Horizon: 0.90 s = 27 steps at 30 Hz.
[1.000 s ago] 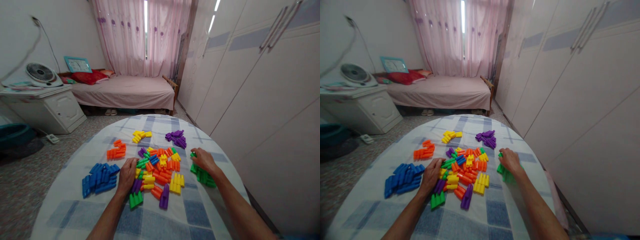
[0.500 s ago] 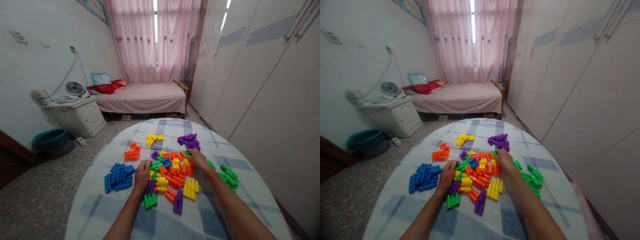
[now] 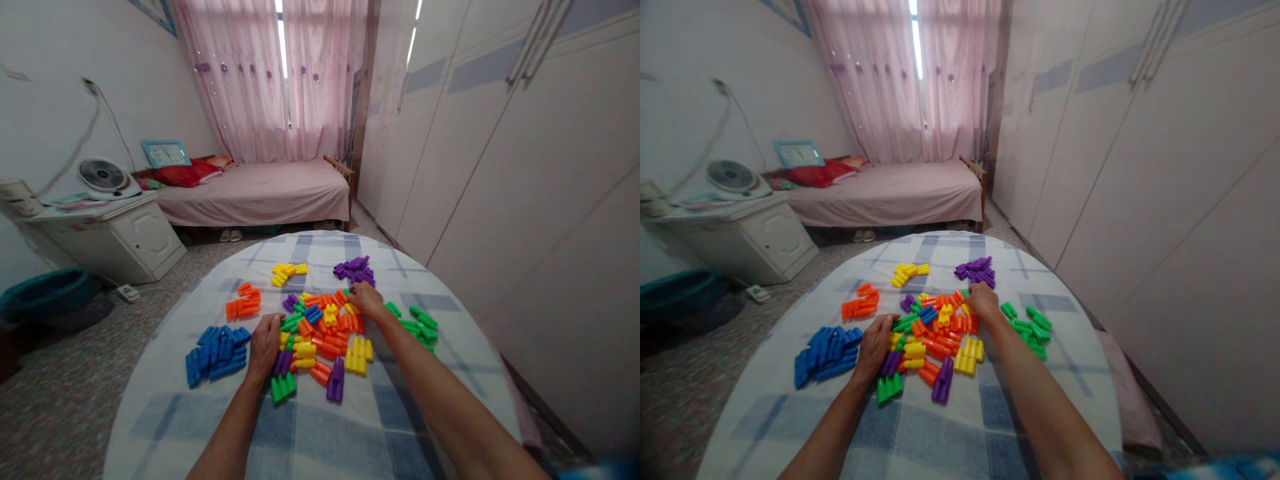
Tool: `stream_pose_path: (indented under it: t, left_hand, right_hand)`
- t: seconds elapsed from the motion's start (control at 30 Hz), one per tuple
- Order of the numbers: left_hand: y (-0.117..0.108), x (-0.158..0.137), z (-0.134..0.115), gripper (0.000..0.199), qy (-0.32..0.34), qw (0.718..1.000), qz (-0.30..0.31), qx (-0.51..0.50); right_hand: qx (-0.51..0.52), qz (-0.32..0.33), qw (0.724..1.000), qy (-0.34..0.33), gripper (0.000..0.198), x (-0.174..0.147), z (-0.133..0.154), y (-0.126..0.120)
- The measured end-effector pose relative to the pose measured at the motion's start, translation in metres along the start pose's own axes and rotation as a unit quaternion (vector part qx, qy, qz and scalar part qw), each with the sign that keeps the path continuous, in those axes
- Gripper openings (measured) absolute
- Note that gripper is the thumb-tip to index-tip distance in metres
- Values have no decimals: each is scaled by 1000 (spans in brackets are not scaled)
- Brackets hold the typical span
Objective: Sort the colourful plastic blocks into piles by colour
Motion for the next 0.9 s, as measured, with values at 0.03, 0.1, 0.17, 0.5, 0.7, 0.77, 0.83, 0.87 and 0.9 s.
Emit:
stream_pose_path:
  t: [0.03,0.1,0.17,0.5,0.7,0.77,0.83,0.87,0.9]
  left_hand:
    - [0,0,0,43,0,1000,2,4]
    - [0,0,1,44,-2,1000,7,9]
    - [0,0,2,45,-6,1000,12,11]
    - [-2,2,8,50,-13,999,19,24]
    - [-2,2,6,52,-14,999,16,25]
    - [-2,2,5,52,-10,1000,16,21]
    - [-2,1,4,51,-10,1000,17,18]
    - [-2,1,4,51,-12,1000,18,18]
    - [-2,1,4,52,-14,1000,19,18]
  right_hand:
    - [1,0,1000,3,31,0,1,0]
    - [3,-2,1000,12,30,-1,4,1]
    - [6,-7,1000,24,30,-2,5,2]
    - [18,-16,999,28,31,-8,0,4]
    - [18,8,1000,0,38,-4,7,5]
    - [23,3,1000,2,39,-3,9,6]
    - [31,-12,999,5,41,-4,10,5]
    - [35,-23,999,6,41,-5,10,4]
    - [41,-36,998,8,40,-8,10,2]
Point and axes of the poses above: each hand's wrist, its own x-axis towards the middle knuckle, its own y-axis out of the palm, z = x × y, the point moved 5 cm from there along x, towards the middle knuckle, and after that the axes turned 9 degrees about y, right-handed, at the moved point
